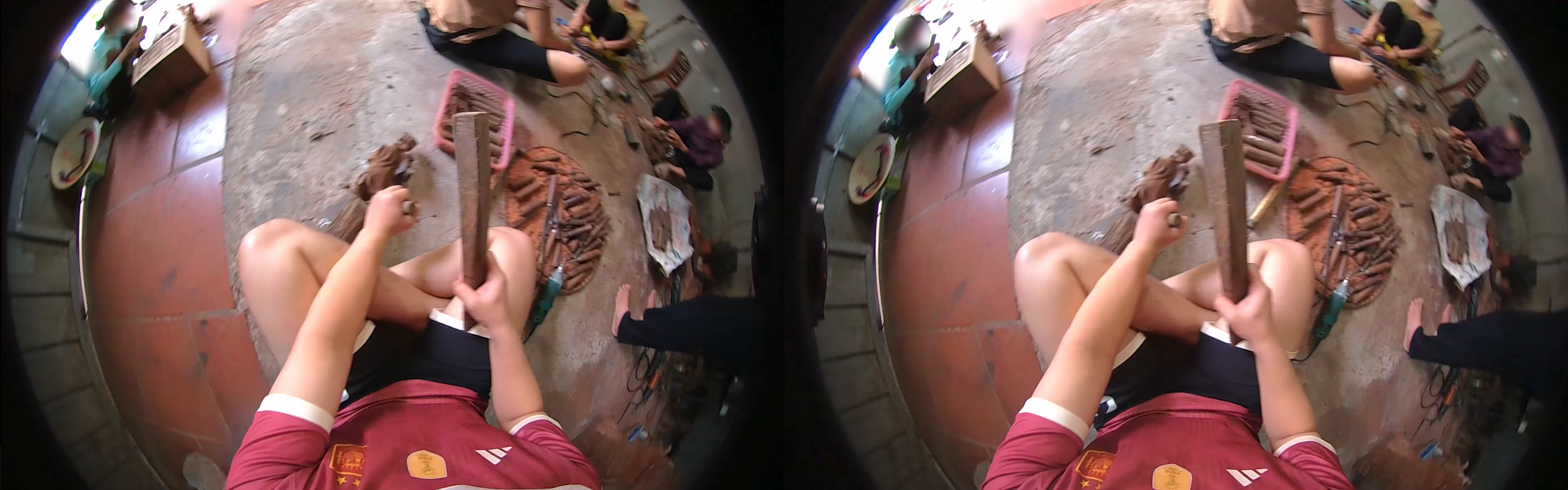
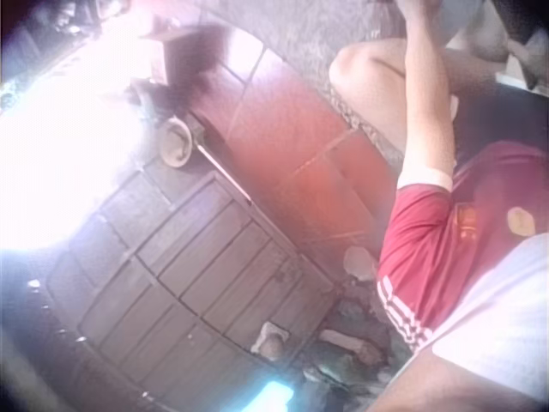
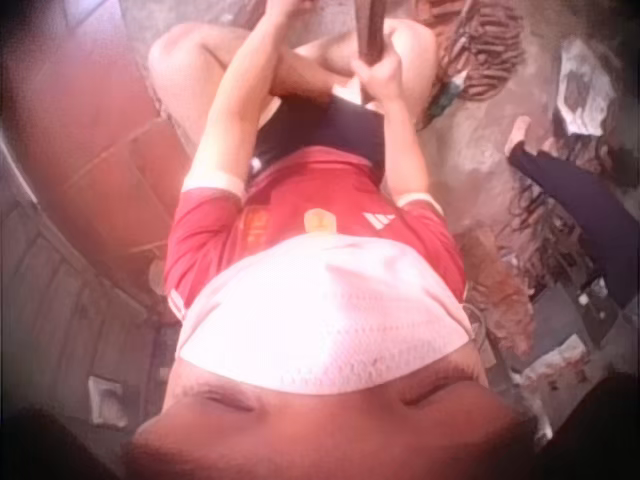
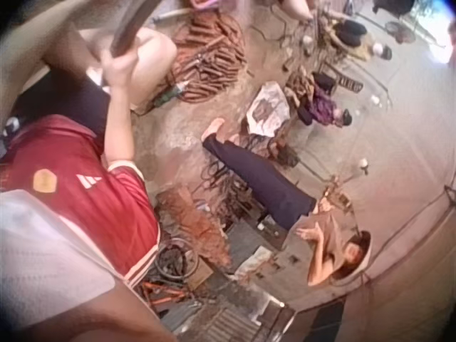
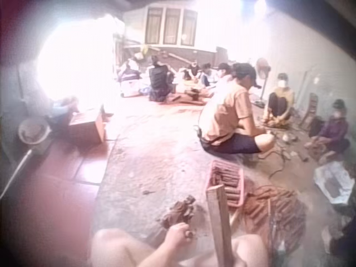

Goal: The person sits on the floor and carves a piece of wood using a large knife. They hold the wood in their left hand and the knife in their right, repeatedly striking the wood to shape it. The person occasionally pauses to inspect the carved piece.

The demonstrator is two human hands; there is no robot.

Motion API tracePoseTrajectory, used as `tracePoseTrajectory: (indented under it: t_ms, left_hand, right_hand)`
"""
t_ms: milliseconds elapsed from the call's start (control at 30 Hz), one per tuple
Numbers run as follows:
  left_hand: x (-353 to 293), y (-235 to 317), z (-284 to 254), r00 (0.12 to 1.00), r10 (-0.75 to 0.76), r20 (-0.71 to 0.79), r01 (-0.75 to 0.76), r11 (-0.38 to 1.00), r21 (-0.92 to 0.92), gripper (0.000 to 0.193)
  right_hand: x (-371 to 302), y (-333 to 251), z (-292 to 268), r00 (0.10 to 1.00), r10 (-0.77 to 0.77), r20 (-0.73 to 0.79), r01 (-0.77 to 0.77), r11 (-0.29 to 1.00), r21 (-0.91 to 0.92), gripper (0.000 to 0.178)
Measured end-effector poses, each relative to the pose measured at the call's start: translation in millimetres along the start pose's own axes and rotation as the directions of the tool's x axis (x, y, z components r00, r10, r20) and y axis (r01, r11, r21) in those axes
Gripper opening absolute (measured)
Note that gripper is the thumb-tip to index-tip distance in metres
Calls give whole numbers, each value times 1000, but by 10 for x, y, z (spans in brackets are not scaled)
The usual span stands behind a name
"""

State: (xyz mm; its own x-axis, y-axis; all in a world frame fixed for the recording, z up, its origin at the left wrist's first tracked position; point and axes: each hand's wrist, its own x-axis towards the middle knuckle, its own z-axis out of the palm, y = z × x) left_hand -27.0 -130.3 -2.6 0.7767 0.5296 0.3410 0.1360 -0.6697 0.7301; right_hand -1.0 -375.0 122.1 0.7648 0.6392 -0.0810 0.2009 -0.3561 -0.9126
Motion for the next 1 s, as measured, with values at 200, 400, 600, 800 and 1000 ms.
tracePoseTrajectory:
  t_ms: [200, 400, 600, 800, 1000]
  left_hand:
    - [-8, 79, 6, 982, 21, -189, -36, 996, -78, 17]
    - [-22, 286, 165, 927, -19, -374, -27, 993, -118, 21]
    - [63, 350, 126, 899, 37, -437, -79, 994, -79, 26]
    - [94, 224, 84, 874, -74, -481, 42, 996, -77, 30]
    - [86, 200, 84, 893, -51, -448, 14, 996, -86, 30]
  right_hand:
    - [-63, 18, -45, 998, 43, 45, -42, 999, -21, 43]
    - [-101, 9, -74, 995, 23, 94, -20, 999, -25, 41]
    - [-128, -63, -75, 995, -8, 100, 11, 999, -36, 37]
    - [-132, -17, -51, 992, 4, 125, 4, 998, -62, 34]
    - [-196, -26, -12, 986, 103, 130, -109, 993, 39, 34]
